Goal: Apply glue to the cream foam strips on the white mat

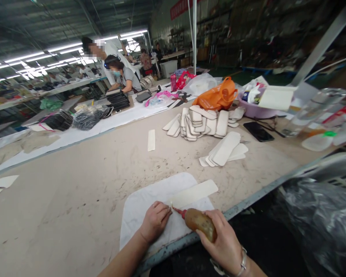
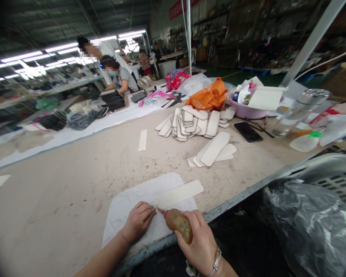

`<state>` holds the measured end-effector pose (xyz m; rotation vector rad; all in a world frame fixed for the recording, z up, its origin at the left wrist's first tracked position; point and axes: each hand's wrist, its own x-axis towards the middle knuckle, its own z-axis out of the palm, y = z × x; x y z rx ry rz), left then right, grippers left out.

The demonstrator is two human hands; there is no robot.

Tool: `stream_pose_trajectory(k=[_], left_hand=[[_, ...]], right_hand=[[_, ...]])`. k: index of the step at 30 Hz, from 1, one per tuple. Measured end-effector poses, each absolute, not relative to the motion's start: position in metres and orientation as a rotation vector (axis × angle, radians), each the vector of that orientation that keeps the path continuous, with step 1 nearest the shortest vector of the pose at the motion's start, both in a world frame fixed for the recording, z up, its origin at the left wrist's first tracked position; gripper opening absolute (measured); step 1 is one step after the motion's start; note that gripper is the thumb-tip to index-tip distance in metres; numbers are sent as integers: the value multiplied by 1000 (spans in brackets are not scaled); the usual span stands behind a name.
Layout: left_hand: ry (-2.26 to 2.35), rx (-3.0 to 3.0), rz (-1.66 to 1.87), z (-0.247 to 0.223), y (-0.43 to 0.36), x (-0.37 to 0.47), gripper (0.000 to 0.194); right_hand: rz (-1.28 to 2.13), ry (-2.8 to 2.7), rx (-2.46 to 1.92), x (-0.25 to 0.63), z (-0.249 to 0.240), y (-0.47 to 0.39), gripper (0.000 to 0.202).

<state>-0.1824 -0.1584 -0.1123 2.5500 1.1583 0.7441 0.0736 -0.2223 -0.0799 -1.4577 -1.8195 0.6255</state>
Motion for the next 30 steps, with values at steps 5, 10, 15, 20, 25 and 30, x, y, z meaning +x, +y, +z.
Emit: stream_pose_trajectory(k=[5,10,15,20,25,30], left_hand=[[1147,2534,764,-113,-158,-182,14],[1126,2531,804,-116,-156,-184,14],[1126,2550,812,-116,-155,-184,14],[1126,2542,804,-117,-155,-185,14],[1097,2534,807,-119,-154,-186,15],[1088,2530,809,-118,-153,-185,16]], right_hand=[[511,-1762,-1515,96,-81,-227,38],[314,-1680,-1630,130,-84,-229,37],[131,-1598,-1719,159,-87,-226,37],[21,-1553,-1731,162,-85,-222,39],[252,-1645,-1548,127,-78,-222,37],[446,-1775,-1459,90,-77,-220,40]])
